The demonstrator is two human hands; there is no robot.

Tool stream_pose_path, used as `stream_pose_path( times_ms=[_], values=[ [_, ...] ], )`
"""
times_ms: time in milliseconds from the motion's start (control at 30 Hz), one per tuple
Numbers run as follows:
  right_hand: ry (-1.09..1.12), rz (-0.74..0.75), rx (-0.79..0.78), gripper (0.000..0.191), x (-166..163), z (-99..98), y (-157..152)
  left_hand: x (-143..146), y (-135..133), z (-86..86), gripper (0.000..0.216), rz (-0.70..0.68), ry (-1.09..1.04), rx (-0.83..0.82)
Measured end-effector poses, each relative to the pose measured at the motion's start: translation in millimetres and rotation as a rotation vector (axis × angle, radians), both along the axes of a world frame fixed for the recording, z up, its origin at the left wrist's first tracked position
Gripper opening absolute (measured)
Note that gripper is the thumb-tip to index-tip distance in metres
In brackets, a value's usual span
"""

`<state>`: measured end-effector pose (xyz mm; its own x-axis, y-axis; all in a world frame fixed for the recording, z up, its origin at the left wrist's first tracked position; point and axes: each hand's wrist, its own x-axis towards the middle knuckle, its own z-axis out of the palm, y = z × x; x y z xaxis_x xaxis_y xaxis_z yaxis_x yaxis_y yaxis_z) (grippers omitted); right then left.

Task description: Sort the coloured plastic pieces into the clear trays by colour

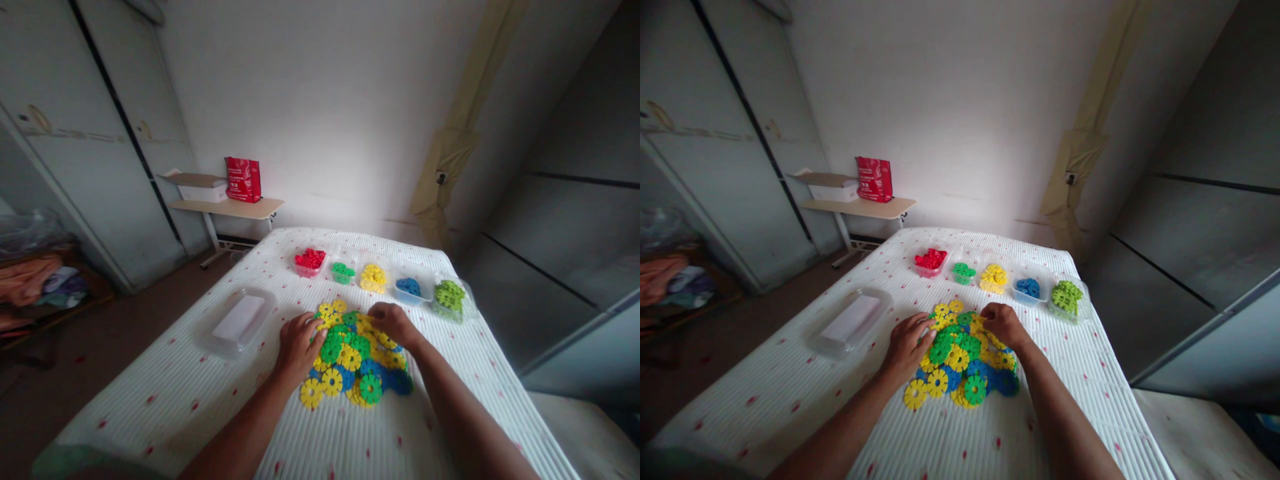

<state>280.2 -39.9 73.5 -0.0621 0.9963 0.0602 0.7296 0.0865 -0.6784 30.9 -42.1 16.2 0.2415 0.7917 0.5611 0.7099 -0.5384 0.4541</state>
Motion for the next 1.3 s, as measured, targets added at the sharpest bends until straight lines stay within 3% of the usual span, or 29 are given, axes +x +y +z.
stream_pose_path(
  times_ms=[200,367,500,667,767,1000,1200,1300],
  values=[
    [0.420,-0.081,-0.068,0.020,26.5,6.8,-5.2,-0.7,1.4,-1.7,0.026,-0.015,0.001,0.000],
    [0.516,-0.023,-0.116,0.027,44.8,12.9,-15.2,-1.1,2.6,-2.9,0.026,-0.019,0.005,0.007],
    [0.388,0.025,-0.118,0.021,44.4,11.3,-18.5,-1.3,3.4,-2.9,0.025,-0.020,0.003,0.021],
    [-0.182,-0.012,-0.086,0.033,29.6,4.3,-15.3,-1.1,4.5,-2.9,0.023,-0.049,-0.001,0.023],
    [-0.362,-0.014,-0.122,0.039,20.4,4.1,-14.3,-0.9,4.4,-2.6,0.022,-0.037,-0.004,0.029],
    [-0.419,-0.015,-0.127,0.039,13.4,2.1,-12.5,-1.6,3.2,0.3,0.022,-0.040,0.008,0.036],
    [-0.371,0.018,-0.052,0.010,17.3,2.5,-13.4,-1.9,3.1,-1.4,0.022,-0.031,0.007,0.034],
    [-0.223,0.065,-0.080,0.007,22.5,11.8,-10.7,-1.6,3.4,-2.4,0.021,-0.033,0.007,0.023]
  ],
)
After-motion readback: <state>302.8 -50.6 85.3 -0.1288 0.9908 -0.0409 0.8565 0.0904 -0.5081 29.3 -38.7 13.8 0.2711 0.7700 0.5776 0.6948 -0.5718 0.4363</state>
